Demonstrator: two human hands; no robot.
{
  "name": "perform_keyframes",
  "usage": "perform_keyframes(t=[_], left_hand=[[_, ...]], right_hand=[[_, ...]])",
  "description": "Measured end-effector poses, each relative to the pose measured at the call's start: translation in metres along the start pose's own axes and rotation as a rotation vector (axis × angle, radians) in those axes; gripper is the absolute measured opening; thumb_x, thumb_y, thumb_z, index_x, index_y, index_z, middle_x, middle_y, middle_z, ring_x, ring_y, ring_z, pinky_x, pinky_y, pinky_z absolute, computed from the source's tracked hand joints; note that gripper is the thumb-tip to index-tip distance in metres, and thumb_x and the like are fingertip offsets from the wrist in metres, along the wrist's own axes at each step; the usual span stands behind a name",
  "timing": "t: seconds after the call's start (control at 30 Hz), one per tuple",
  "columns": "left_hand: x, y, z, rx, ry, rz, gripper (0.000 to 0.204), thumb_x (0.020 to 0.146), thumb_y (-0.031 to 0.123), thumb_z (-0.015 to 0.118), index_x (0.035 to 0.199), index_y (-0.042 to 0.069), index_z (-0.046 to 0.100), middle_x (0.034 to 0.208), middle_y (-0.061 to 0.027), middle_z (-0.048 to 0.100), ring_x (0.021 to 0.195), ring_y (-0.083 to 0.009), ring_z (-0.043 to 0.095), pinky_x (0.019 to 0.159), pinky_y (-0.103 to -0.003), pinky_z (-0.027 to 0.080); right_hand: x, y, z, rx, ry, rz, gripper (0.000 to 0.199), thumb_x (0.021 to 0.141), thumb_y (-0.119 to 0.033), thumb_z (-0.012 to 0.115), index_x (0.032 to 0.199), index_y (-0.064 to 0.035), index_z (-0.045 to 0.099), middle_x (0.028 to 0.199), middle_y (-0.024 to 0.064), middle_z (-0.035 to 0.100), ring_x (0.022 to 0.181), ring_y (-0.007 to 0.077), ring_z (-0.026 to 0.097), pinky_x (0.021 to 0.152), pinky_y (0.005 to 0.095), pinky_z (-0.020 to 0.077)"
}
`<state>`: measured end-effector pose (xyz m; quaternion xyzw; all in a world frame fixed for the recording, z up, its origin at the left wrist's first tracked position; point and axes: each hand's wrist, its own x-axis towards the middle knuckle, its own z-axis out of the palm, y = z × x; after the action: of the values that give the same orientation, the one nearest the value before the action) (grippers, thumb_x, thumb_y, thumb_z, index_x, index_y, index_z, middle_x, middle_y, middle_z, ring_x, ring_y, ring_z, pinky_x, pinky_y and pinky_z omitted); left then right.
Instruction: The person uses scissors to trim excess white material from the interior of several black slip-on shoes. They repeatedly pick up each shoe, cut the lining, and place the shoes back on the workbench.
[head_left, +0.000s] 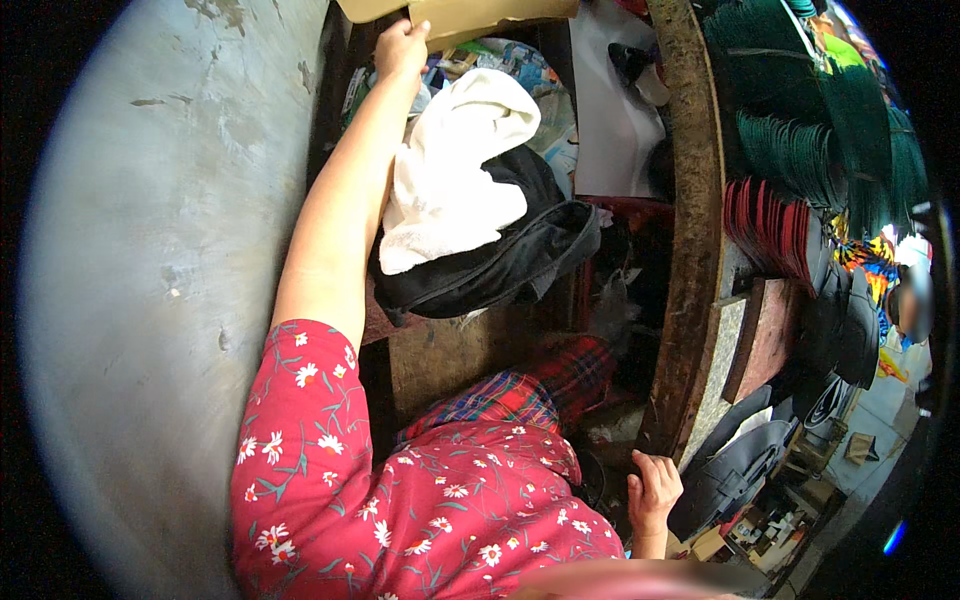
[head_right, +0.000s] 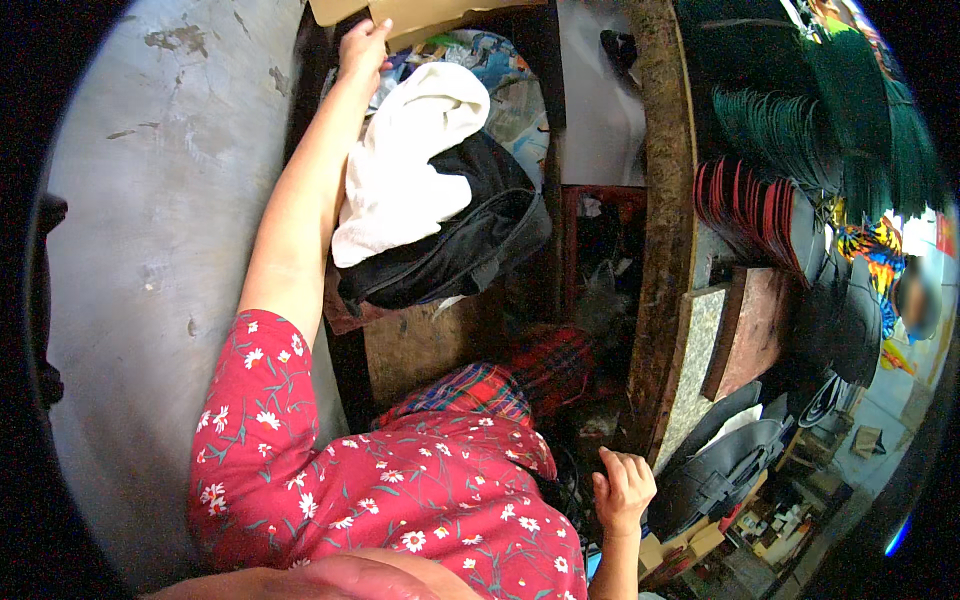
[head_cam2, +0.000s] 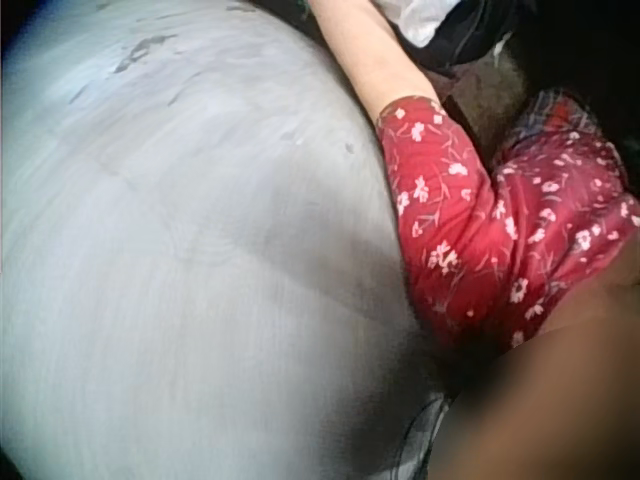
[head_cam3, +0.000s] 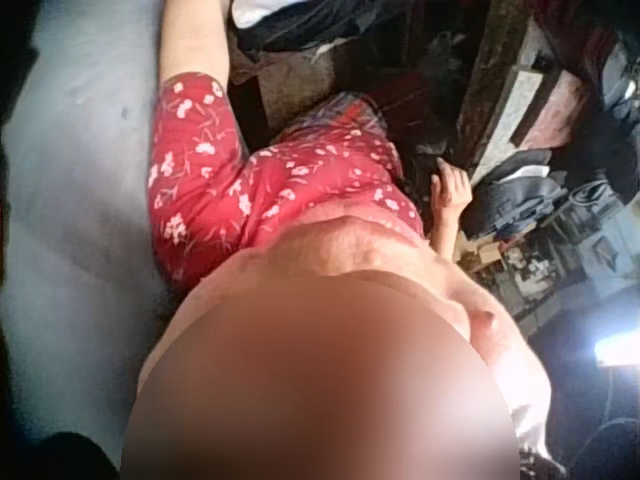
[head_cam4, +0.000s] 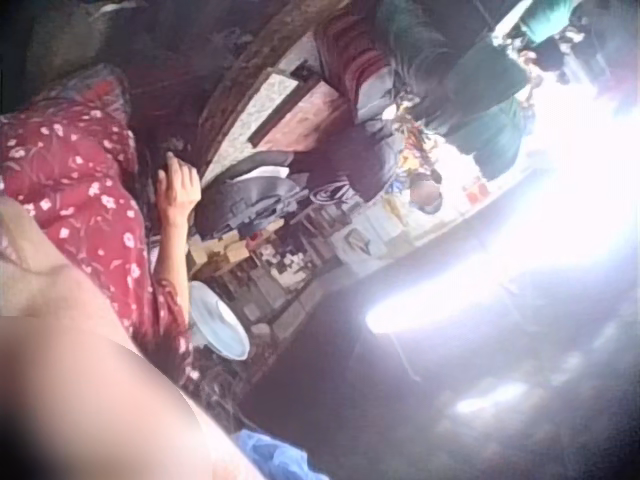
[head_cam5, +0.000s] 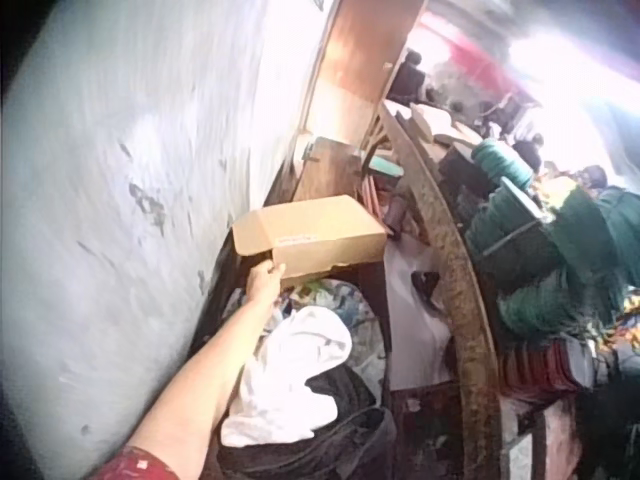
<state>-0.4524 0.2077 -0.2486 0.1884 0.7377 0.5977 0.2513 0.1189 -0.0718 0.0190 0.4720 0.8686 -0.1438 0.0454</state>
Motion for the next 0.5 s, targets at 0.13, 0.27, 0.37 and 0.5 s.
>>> perform_keyframes(t=[0.13,0.27,0.37,0.5], left_hand=[[0.021,-0.009,-0.009,0.196,0.170,0.270,0.037,0.094,0.037,0.064,0.105,0.003,0.068,0.088,-0.0217,0.069,0.082,-0.0369,0.068,0.073,-0.046,0.052],[0.029,-0.042,-0.018,0.419,0.224,0.166,0.050,0.091,0.042,0.065,0.124,0.004,0.064,0.122,-0.0316,0.059,0.115,-0.0456,0.056,0.097,-0.049,0.045],[0.030,-0.061,-0.021,0.382,0.187,0.206,0.058,0.094,0.042,0.062,0.139,0.006,0.053,0.136,-0.0337,0.050,0.126,-0.0472,0.050,0.102,-0.048,0.044],[0.026,-0.065,-0.013,0.405,0.210,0.212,0.063,0.096,0.042,0.059,0.145,0.006,0.044,0.144,-0.0325,0.043,0.130,-0.0476,0.046,0.105,-0.049,0.043]], right_hand=[[0.008,0.008,-0.002,-0.006,-0.033,0.011,0.035,0.095,-0.036,0.059,0.109,-0.0046,0.067,0.093,0.0122,0.068,0.084,0.0325,0.065,0.074,0.0425,0.0525],[0.020,0.008,0.017,-0.035,-0.088,0.013,0.033,0.092,-0.033,0.062,0.110,-0.0054,0.067,0.093,0.0124,0.068,0.084,0.0326,0.064,0.074,0.0427,0.0521],[0.027,0.006,0.024,-0.038,-0.123,0.007,0.033,0.090,-0.031,0.064,0.111,-0.0058,0.066,0.093,0.0124,0.068,0.084,0.0329,0.063,0.074,0.0429,0.0518],[0.033,0.013,0.021,-0.028,-0.144,0.004,0.033,0.090,-0.030,0.065,0.112,-0.0062,0.066,0.092,0.0121,0.067,0.083,0.0331,0.063,0.073,0.0433,0.0512]])
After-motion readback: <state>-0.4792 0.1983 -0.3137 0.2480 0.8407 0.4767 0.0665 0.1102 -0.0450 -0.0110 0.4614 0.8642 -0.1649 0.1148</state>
